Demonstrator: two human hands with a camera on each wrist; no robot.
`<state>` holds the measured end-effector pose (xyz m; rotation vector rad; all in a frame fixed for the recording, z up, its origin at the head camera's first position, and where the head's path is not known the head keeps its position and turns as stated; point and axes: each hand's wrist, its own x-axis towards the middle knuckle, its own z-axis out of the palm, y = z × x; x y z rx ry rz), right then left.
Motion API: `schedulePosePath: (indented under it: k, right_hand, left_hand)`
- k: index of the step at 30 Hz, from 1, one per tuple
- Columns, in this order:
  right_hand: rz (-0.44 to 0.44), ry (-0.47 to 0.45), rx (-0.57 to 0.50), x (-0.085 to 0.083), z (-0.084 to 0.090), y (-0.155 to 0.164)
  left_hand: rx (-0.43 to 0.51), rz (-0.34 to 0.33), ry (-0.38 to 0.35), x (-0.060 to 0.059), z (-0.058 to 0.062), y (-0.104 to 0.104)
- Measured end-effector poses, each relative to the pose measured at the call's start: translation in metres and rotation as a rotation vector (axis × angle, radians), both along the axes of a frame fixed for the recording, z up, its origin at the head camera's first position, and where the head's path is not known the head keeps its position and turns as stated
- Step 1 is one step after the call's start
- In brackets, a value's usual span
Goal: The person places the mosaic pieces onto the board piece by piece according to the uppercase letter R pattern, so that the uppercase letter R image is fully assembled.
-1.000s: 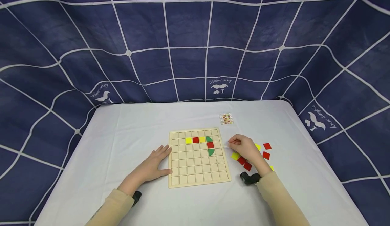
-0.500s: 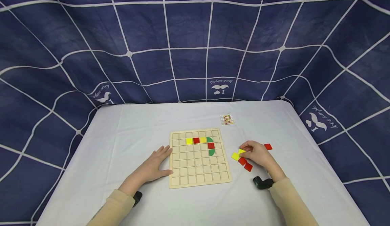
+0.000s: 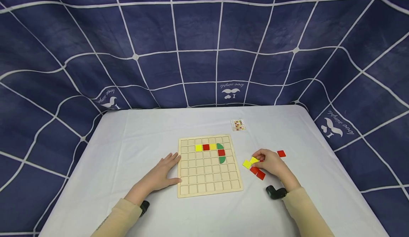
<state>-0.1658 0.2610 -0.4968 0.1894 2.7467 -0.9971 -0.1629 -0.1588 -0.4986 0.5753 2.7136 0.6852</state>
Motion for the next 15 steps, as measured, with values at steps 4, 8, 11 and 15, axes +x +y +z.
schedulePosePath:
  k: [4, 8, 11, 15]
  right_hand:
    - [0.011, 0.0, 0.004, 0.0005, -0.0003, 0.0004]
    - [0.016, 0.004, 0.007, 0.0012, -0.0001, 0.0002]
    - [0.017, 0.003, 0.01, 0.001, -0.0003, -0.0005]
    - [0.023, -0.004, -0.001, 0.0007, -0.0001, 0.0004]
  left_hand:
    - [0.0, 0.007, -0.001, -0.0001, -0.0001, 0.0004]
    - [0.004, 0.007, -0.002, -0.0001, -0.0007, -0.0005]
    - [0.006, 0.001, -0.005, 0.0, -0.0011, -0.0009]
    - [0.009, 0.005, -0.004, 0.0001, -0.0022, -0.0006]
